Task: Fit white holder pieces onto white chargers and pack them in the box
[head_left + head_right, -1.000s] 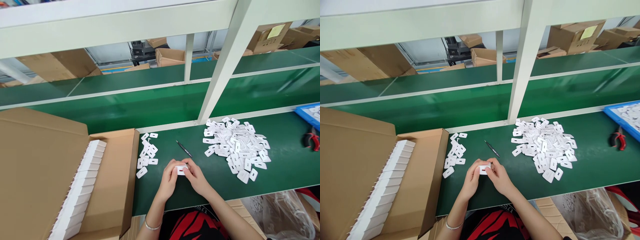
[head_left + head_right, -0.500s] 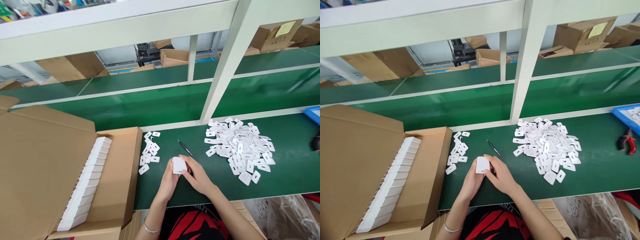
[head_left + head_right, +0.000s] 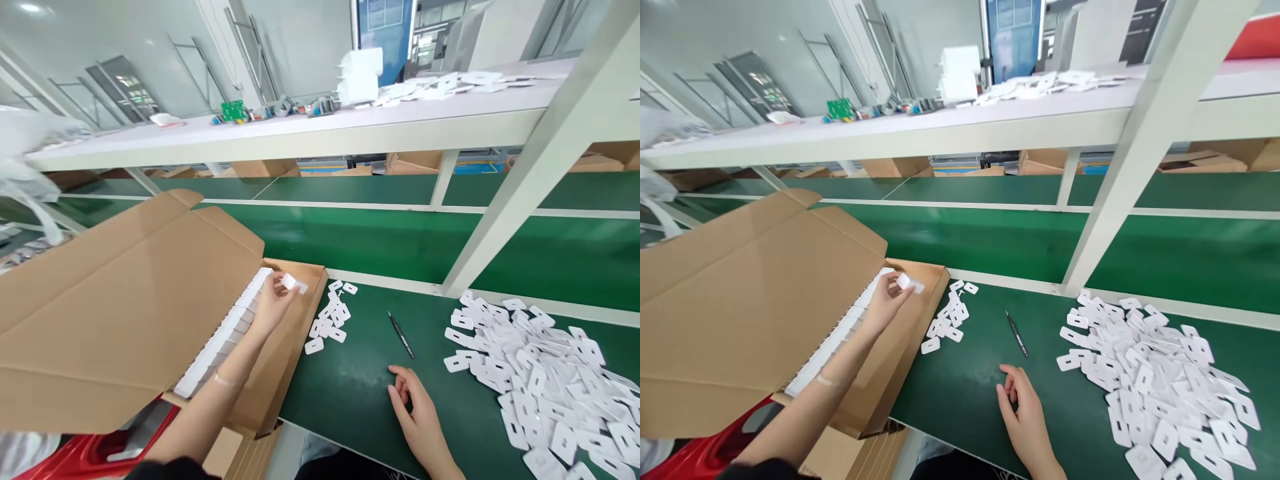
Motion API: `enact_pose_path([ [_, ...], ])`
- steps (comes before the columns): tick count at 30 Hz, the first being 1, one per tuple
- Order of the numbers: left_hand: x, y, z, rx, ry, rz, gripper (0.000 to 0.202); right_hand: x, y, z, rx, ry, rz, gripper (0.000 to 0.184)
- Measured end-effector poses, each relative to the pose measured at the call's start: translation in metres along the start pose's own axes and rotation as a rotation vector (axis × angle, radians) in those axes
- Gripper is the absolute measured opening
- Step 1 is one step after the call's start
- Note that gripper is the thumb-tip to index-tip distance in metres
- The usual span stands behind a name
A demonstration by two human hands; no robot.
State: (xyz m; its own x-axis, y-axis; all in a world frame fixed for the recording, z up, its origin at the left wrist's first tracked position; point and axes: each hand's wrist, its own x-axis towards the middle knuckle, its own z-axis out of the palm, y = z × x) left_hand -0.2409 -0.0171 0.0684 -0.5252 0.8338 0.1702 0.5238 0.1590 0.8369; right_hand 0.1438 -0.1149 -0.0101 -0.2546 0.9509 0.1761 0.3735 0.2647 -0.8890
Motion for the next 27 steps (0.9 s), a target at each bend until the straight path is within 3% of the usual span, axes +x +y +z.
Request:
enact_pose_path([
  [3,0.057,-0.022,0.003,0.169,0.074,0.011,0.045,0.001,0.003,0.002,-0.003,0.023,-0.023,0.024],
  [7,0.090,-0.042,0.012,0.373,0.135,0.027,0.038,0.001,0.007,0.004,-0.030,0.039,-0.043,0.023],
  [13,0.095,-0.067,0.019,0.592,0.284,0.034,0.079,0.001,0.006,0.002,-0.041,0.044,-0.048,0.024],
  [20,0.090,-0.079,0.034,0.780,0.270,0.058,0.064,0.003,0.000,-0.001,-0.007,0.041,-0.001,0.029],
  [27,0.085,-0.079,0.036,0.875,0.389,0.020,0.087,0.002,0.003,-0.001,0.016,0.035,0.056,0.035],
])
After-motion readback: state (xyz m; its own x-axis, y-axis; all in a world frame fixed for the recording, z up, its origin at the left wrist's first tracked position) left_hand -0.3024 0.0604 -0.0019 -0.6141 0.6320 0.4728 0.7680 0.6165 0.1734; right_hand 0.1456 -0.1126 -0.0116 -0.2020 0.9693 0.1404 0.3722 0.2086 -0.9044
